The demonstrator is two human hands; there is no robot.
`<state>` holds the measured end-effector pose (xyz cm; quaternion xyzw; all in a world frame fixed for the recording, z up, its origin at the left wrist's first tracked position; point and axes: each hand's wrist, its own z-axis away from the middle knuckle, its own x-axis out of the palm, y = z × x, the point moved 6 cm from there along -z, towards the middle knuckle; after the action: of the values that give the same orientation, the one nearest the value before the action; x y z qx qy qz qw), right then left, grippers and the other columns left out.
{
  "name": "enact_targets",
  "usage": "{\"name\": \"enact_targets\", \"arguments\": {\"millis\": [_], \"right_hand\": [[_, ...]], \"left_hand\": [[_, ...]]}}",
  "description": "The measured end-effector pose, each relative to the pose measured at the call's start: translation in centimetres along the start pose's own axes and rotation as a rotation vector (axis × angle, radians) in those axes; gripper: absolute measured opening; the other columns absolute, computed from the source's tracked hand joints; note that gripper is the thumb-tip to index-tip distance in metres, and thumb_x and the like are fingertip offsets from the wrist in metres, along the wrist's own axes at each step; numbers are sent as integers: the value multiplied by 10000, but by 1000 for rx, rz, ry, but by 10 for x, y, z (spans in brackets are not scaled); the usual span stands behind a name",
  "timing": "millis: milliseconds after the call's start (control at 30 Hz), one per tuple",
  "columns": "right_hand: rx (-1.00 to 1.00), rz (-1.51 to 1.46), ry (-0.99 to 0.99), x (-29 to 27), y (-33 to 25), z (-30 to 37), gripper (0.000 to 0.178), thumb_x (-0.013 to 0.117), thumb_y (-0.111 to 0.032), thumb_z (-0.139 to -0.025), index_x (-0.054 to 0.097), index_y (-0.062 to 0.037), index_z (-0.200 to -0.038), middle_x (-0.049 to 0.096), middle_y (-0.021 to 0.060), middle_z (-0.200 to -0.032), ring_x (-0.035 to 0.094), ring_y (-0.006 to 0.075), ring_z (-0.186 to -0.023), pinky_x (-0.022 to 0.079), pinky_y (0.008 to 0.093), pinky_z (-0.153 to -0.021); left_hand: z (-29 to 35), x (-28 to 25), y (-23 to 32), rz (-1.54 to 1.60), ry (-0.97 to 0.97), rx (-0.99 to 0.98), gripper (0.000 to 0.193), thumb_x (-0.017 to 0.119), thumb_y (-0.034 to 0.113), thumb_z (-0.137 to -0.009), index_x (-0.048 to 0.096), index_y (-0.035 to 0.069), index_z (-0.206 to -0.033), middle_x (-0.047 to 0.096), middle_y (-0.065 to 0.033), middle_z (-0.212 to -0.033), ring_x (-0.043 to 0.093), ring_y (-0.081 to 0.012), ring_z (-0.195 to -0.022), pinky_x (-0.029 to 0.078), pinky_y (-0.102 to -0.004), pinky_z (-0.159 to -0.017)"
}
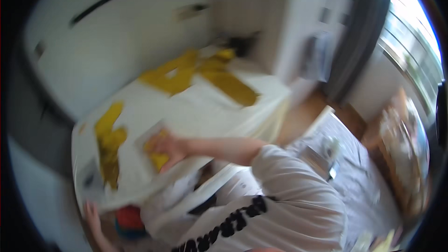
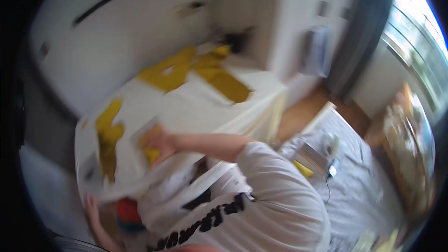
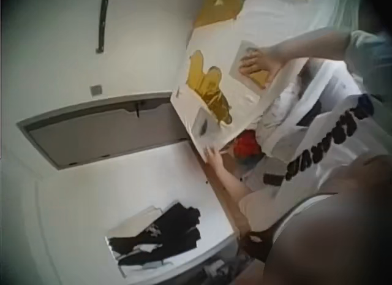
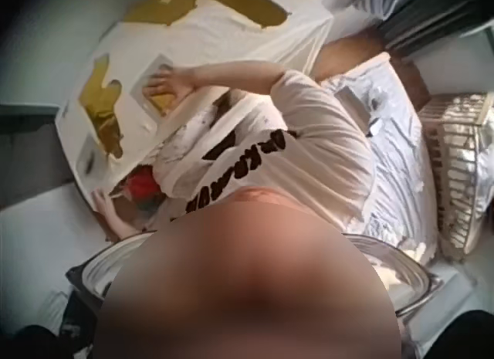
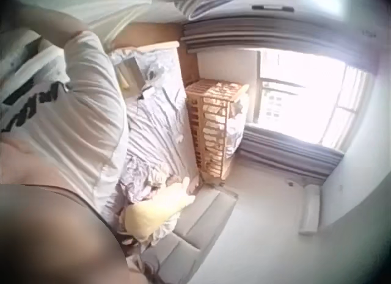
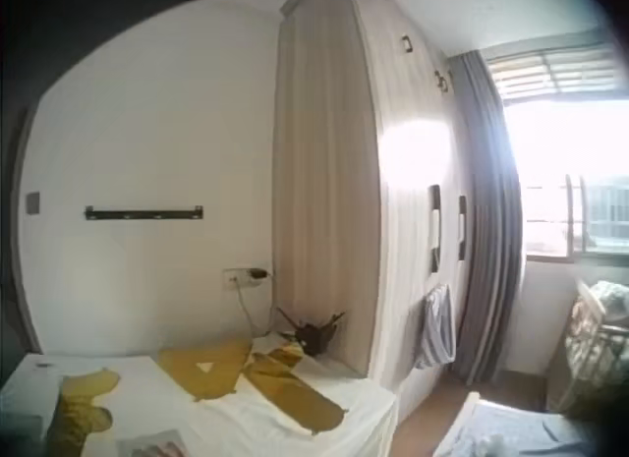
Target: Folding gold foil character balloons and placing them into clear plastic packaging sleeves with paper inserts.
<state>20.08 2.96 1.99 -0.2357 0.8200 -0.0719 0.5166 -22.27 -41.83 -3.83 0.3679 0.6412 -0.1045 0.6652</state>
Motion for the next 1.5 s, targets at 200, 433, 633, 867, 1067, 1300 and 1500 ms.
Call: {"name": "enact_targets", "arguments": {"millis": [200, 433, 633, 867, 1067, 1300, 1500], "right_hand": [[124, 356, -199, -8, 2, 8, 1084, 568, -832, -818, 453, -32, -1542, 414, 236, -1596, 303, 428, -1519, 217, 597, -1214], [336, 321, -377, -15, -10, 0, 1075, 703, -692, -774, 356, -119, -1615, 270, 117, -1704, 171, 337, -1592, 87, 562, -1278], [327, 318, -359, -6, -10, -7, 1067, 717, -674, -772, 357, -126, -1614, 277, 110, -1702, 189, 341, -1585, 95, 569, -1277], [317, 321, -352, -8, -12, -8, 1087, 726, -683, -755, 358, -129, -1615, 287, 110, -1697, 193, 350, -1582, 92, 567, -1278], [316, 347, -356, -8, -10, -4, 1115, 739, -696, -730, 359, -132, -1614, 292, 104, -1695, 193, 353, -1582, 93, 573, -1277], [366, 344, -352, -10, -6, -2, 1101, 730, -710, -736, 373, -141, -1608, 292, 102, -1694, 194, 351, -1581, 106, 581, -1275], [353, 344, -343, -8, -8, -6, 1078, 692, -754, -760, 386, -157, -1603, 293, 105, -1693, 207, 349, -1578, 116, 582, -1274]], "left_hand": [[24, -44, 135, -158, 121, -66, 562, 675, 473, -958, 646, 50, -1326, 613, -210, -1363, 552, -370, -1316, 426, -474, -1117], [-1, -24, 125, -100, 162, -93, 792, 591, 682, -919, 514, 191, -1535, 384, -111, -1652, 327, -295, -1541, 100, -614, -1242], [-11, -10, 106, -85, 21, -113, 751, 564, 686, -924, 525, 243, -1529, 362, -120, -1666, 247, -261, -1577, 33, -656, -1226], [-14, -16, 105, -90, 64, -138, 542, 509, 597, -997, 649, 274, -1409, 479, -86, -1594, 368, -241, -1519, 24, -656, -1222], [-9, -45, 147, -62, 104, -155, 441, 505, 513, -1030, 759, 203, -1212, 676, -106, -1364, 592, -294, -1307, 131, -628, -1227], [38, -31, 331, -226, 308, 52, 404, 606, 446, -996, 764, 94, -1117, 737, -99, -1215, 687, -334, -1087, 481, -494, -1015], [37, 25, 384, -249, 213, 308, 387, 622, 420, -996, 697, 140, -1253, 665, -73, -1348, 643, -289, -1205, 481, -481, -992]]}}
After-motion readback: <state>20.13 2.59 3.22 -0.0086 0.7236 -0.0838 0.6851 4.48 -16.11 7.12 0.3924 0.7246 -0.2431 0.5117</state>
